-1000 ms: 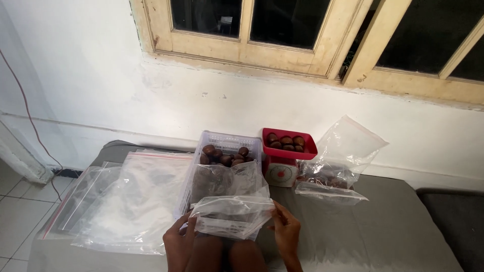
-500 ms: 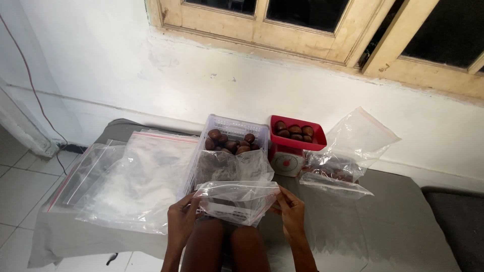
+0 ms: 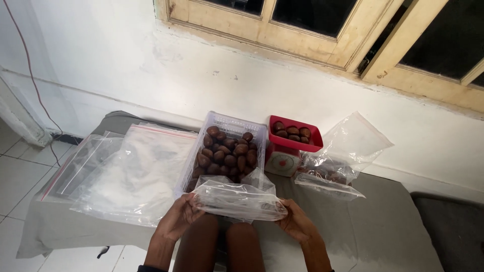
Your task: Picking snake fruits from a crate, weighing them on a manual scale, and placing them into plastic bags for packaging.
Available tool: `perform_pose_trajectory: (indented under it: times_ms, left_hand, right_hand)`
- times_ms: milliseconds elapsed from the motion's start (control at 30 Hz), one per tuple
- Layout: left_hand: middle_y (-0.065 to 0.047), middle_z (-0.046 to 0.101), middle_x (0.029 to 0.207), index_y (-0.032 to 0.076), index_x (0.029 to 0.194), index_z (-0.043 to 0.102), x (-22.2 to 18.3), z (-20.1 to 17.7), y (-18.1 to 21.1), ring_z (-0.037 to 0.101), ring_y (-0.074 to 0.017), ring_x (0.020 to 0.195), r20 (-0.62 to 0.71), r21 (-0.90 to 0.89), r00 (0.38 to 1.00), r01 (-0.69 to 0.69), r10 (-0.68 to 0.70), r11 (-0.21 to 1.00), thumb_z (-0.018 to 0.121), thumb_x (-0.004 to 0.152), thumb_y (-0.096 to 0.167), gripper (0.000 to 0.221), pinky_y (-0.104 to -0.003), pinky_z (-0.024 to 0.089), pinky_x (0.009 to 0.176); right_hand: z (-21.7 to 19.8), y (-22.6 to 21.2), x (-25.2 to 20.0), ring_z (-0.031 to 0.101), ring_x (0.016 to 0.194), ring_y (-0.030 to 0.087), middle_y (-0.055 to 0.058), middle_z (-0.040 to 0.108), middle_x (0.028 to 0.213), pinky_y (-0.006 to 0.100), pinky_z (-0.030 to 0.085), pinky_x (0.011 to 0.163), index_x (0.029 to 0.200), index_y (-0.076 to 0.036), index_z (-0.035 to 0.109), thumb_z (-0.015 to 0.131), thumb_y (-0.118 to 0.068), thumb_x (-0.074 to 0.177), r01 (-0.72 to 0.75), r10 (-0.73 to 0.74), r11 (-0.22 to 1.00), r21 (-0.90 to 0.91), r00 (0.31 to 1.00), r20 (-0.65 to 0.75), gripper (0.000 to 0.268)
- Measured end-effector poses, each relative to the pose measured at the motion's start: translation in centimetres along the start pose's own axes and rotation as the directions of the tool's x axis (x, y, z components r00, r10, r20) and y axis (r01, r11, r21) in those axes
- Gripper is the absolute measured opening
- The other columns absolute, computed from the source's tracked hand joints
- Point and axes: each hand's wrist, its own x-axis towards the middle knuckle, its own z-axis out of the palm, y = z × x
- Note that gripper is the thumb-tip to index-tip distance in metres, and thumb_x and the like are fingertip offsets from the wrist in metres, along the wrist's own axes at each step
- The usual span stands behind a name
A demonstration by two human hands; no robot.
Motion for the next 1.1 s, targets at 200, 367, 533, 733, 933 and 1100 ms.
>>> perform_pose_trajectory:
  times_ms: [200, 367, 533, 733, 933, 1100]
  left_hand:
    - [-0.003, 0.07, 0.084, 0.011, 0.092, 0.063, -0.3, 0.0, -0.7, 0.068, -0.017, 0.081, -0.074, -0.006, 0.994, 0.083, -0.083, 0.997, 0.068, 0.087, 0.028, 0.019, -0.028, 0.053, 0.079]
    - [-0.009, 0.073, 0.087, 0.003, 0.092, 0.069, -1.1, -1.4, -2.7, 0.068, -0.0204, 0.079, -0.03, 0.118, 0.996, -0.085, 0.089, 0.989, 0.07, 0.087, 0.015, 0.013, -0.032, 0.052, 0.072]
    - [-0.008, 0.077, 0.097, -0.001, 0.091, 0.081, -5.0, 0.0, -3.5, 0.067, -0.0187, 0.099, -0.089, 0.555, 0.952, -0.195, 0.291, 0.808, 0.068, 0.096, 0.023, 0.028, -0.034, 0.05, 0.091]
    - [-0.028, 0.069, 0.131, 0.015, 0.137, 0.037, -4.4, -1.5, -5.4, 0.069, -0.0328, 0.12, -0.217, 0.559, 0.954, -0.053, 0.208, 0.827, 0.077, 0.081, 0.015, 0.069, -0.04, 0.055, 0.102]
    - [-0.01, 0.067, 0.144, 0.028, 0.142, 0.05, -7.5, 2.2, -1.7, 0.07, -0.0237, 0.129, -0.016, 0.818, 0.966, -0.136, 0.259, 0.559, 0.069, 0.088, 0.037, 0.058, -0.036, 0.053, 0.104]
    - [-0.004, 0.058, 0.153, 0.023, 0.142, 0.064, -9.3, 6.6, 2.4, 0.071, -0.0236, 0.123, -0.084, 0.763, 0.987, -0.024, 0.136, 0.646, 0.079, 0.079, 0.023, 0.065, -0.041, 0.072, 0.089]
  right_hand:
    - [-0.1, 0.8, -0.8, 0.056, 0.072, 0.017, 0.003, 0.058, 0.076, 0.034, 0.048, 0.07, 0.08, -0.007, 0.06, 0.053, -0.015, 0.088, 0.014, -0.009, 0.98, 0.198, 1.0, -0.027, 0.013]
    - [0.7, 2.7, -2.1, 0.042, 0.061, 0.015, 0.002, 0.043, 0.066, 0.033, 0.038, 0.059, 0.064, -0.011, 0.045, 0.052, -0.008, 0.084, 0.096, -0.067, 0.971, 0.219, 0.988, -0.136, 0.022]
    - [2.5, 4.1, -4.6, 0.06, 0.083, 0.015, 0.003, 0.061, 0.084, 0.031, 0.05, 0.076, 0.085, -0.007, 0.065, 0.058, -0.022, 0.098, 0.268, -0.305, 0.921, -0.281, 0.948, -0.094, 0.021]
    - [2.1, 2.8, -5.4, 0.078, 0.097, 0.023, 0.017, 0.066, 0.131, 0.035, 0.062, 0.086, 0.155, -0.029, 0.035, 0.071, -0.026, 0.091, 0.257, -0.353, 0.743, -0.619, 0.935, -0.036, 0.073]
    - [2.4, 1.8, -3.7, 0.037, 0.057, 0.006, -0.003, 0.056, 0.074, 0.025, 0.036, 0.053, 0.143, -0.017, 0.067, 0.061, -0.009, 0.099, 0.386, -0.319, 0.366, -0.847, 0.907, 0.275, 0.045]
    - [3.7, 0.1, -3.5, 0.037, 0.049, 0.002, 0.0, 0.051, 0.16, 0.02, 0.035, 0.044, 0.153, -0.014, 0.048, 0.065, -0.009, 0.086, 0.428, -0.402, 0.471, -0.771, 0.883, 0.245, 0.069]
